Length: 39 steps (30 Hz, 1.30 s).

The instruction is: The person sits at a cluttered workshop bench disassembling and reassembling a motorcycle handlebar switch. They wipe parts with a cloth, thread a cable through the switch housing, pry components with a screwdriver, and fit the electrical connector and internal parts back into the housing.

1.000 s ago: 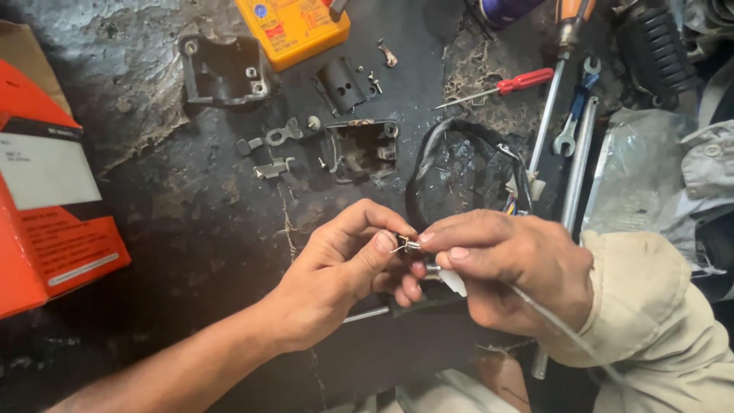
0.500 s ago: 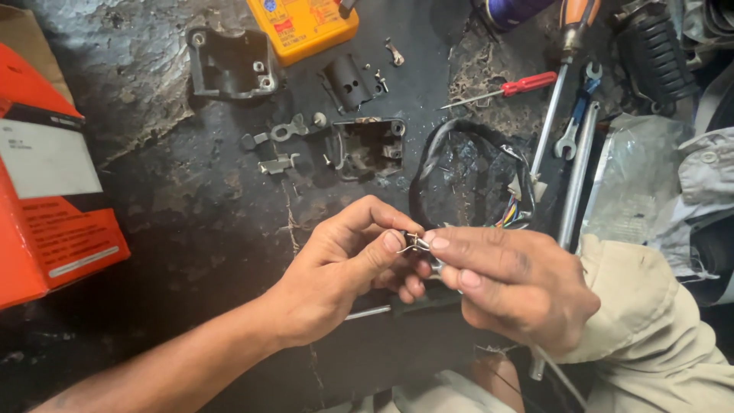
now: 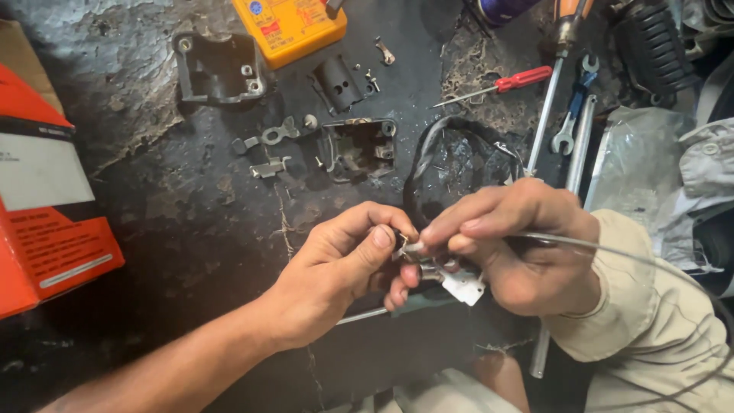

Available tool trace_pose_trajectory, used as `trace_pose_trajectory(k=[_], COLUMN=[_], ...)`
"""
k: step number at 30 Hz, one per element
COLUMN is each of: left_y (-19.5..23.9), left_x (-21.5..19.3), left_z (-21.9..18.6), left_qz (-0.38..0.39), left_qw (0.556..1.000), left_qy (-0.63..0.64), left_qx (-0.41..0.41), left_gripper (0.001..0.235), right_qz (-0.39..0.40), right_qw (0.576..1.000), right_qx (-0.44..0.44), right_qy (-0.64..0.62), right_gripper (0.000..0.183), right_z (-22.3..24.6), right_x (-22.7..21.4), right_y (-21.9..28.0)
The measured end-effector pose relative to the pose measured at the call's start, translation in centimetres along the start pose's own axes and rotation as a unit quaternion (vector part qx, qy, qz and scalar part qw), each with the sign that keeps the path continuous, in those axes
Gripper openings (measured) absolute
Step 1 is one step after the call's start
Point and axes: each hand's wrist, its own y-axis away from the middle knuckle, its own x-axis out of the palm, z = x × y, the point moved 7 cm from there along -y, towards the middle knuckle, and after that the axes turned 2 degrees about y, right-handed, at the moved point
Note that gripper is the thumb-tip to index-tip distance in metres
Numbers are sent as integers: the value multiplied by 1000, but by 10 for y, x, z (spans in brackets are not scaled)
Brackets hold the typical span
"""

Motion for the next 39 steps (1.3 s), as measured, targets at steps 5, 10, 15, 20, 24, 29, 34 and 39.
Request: trace_pose_trajectory(k=[5, 10, 15, 20, 24, 29, 34, 39], left_y=[-2, -2, -1, -1, 1, 0, 2, 1], left_x=[3, 3, 2, 0, -3, -3, -4, -4], left_z=[-1, -2, -4, -3, -1, 0, -1, -1], left_qz=[15, 19, 12, 1, -8, -4, -9, -14], left_qw=[1000, 999, 999, 998, 998, 998, 998, 999], left_qy=[20, 28, 48, 57, 55, 55, 53, 43], left_qx=[10, 15, 11, 11, 17, 12, 14, 13], left_gripper=[26, 27, 25, 21, 20, 20, 19, 20], right_qz=[18, 79, 71, 42, 72, 67, 94, 128], right_qw=[994, 947, 972, 971, 972, 972, 967, 962], right_qx=[-43, -159, -96, -117, -98, -100, -113, -112], right_qy=[95, 269, 203, 205, 200, 203, 208, 215], right_gripper=[29, 41, 45, 45, 43, 46, 47, 49], right_z=[16, 41, 32, 37, 27, 24, 20, 19], right_x=[4, 17, 12, 14, 9, 8, 7, 6], right_y=[-13, -23, -21, -27, -18, -14, -11, -10])
